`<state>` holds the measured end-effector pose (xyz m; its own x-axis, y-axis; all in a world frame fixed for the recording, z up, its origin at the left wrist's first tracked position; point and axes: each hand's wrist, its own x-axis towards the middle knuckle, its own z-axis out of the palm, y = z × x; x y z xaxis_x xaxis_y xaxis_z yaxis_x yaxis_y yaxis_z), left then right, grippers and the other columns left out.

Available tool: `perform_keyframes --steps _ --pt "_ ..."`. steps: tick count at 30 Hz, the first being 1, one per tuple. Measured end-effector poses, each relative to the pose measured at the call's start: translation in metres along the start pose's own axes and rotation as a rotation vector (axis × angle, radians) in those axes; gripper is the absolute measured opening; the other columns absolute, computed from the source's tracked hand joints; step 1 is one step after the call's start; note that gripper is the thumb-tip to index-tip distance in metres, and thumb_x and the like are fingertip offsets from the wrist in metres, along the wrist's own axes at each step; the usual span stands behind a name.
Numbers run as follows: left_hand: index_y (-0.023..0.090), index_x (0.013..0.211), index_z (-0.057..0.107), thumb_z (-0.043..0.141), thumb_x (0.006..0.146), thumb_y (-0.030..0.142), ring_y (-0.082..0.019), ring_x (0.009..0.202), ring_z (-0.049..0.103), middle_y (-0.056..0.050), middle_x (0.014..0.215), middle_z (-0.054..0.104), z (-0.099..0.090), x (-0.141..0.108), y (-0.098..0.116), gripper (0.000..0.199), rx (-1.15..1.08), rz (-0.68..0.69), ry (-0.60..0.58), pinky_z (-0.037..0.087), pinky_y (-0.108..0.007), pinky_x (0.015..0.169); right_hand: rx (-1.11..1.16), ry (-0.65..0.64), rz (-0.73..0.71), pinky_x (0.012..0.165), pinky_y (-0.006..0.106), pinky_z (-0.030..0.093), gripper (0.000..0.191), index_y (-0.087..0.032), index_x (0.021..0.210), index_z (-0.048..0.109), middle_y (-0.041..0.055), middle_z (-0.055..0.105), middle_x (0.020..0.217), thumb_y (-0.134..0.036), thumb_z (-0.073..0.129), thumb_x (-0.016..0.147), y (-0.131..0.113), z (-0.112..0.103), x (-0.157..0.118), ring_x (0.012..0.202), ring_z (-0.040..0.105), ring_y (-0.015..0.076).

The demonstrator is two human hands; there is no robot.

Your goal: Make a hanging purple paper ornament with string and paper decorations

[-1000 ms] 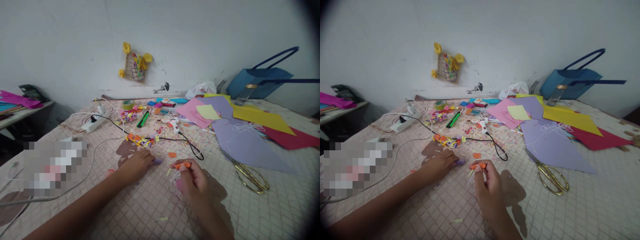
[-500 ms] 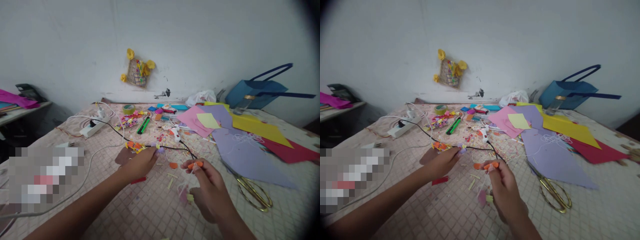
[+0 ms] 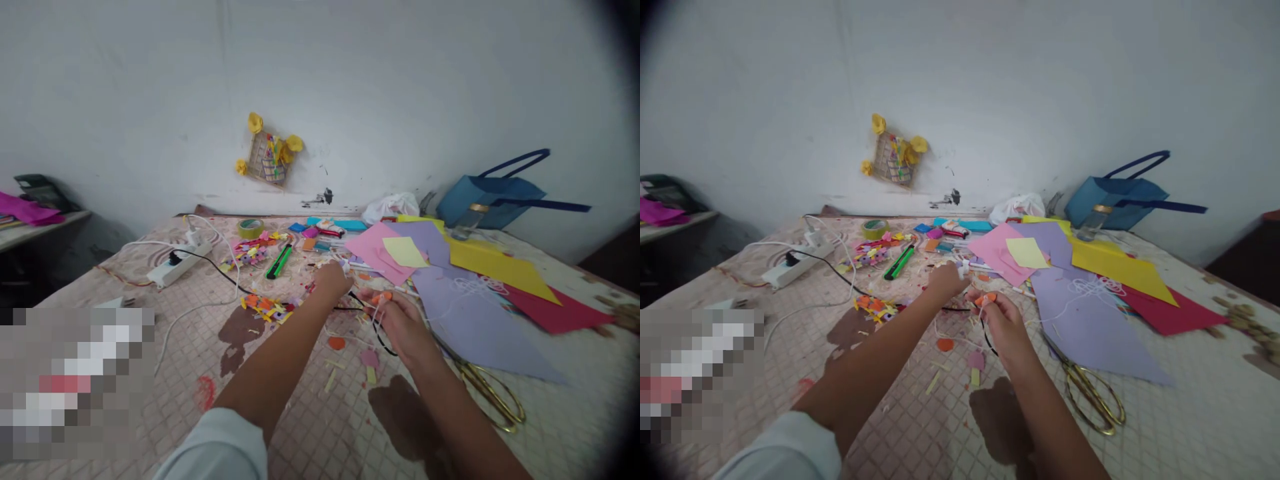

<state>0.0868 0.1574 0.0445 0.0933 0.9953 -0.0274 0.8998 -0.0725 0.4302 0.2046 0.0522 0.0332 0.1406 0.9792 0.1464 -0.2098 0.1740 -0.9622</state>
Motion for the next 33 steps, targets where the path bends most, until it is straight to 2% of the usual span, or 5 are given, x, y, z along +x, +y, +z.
perform_keyframes --steps 5,11,16,22,33 --pt "0.014 0.117 0.052 0.054 0.088 0.033 -0.022 0.097 0.06 -0.01 0.113 0.059 0.001 -0.009 -0.003 0.034 -0.045 -0.006 0.072 0.051 -0.042 0.082 0.097 -0.016 0.04 0.073 0.037 0.05 0.015 -0.022 0.063 0.061 0.0062 0.07 0.1 -0.034 0.069 0.064 -0.003 -0.002 0.0 0.095 0.064 0.0242" --pt "0.015 0.108 0.042 0.053 0.081 0.038 -0.029 0.089 0.065 -0.014 0.093 0.066 -0.01 -0.051 -0.008 0.038 -0.13 0.034 0.161 0.047 -0.034 0.07 0.178 -0.065 0.085 0.082 0.04 0.047 0.015 -0.022 0.062 0.061 0.0059 0.066 0.111 -0.034 0.069 0.065 -0.007 0.004 -0.002 0.103 0.06 0.0238" --pt "0.019 0.1 0.04 0.047 0.083 0.044 -0.026 0.086 0.064 -0.011 0.091 0.065 -0.012 -0.08 0.0 0.031 -0.209 0.078 0.232 0.046 -0.033 0.069 0.216 -0.103 0.096 0.078 0.037 0.048 0.013 -0.023 0.063 0.06 0.0033 0.067 0.1 -0.033 0.068 0.063 -0.01 0.011 -0.006 0.093 0.06 0.0215" --pt "0.02 0.094 0.041 0.05 0.081 0.043 -0.025 0.081 0.064 -0.009 0.085 0.064 -0.004 -0.1 0.006 0.028 -0.288 0.182 0.239 0.046 -0.032 0.066 0.208 -0.137 0.082 0.063 0.029 0.045 0.012 -0.021 0.06 0.055 -0.0025 0.054 0.062 -0.028 0.065 0.062 -0.014 0.014 -0.007 0.062 0.053 0.0149" --pt "0.014 0.12 0.038 0.037 0.089 0.029 -0.025 0.108 0.056 -0.015 0.117 0.058 -0.025 -0.119 -0.012 0.035 -0.283 0.509 0.22 0.043 -0.036 0.09 0.231 -0.197 0.098 0.058 0.027 0.044 0.008 -0.021 0.063 0.057 -0.0033 0.054 0.062 -0.024 0.065 0.064 -0.022 0.015 -0.003 0.057 0.051 0.0126"
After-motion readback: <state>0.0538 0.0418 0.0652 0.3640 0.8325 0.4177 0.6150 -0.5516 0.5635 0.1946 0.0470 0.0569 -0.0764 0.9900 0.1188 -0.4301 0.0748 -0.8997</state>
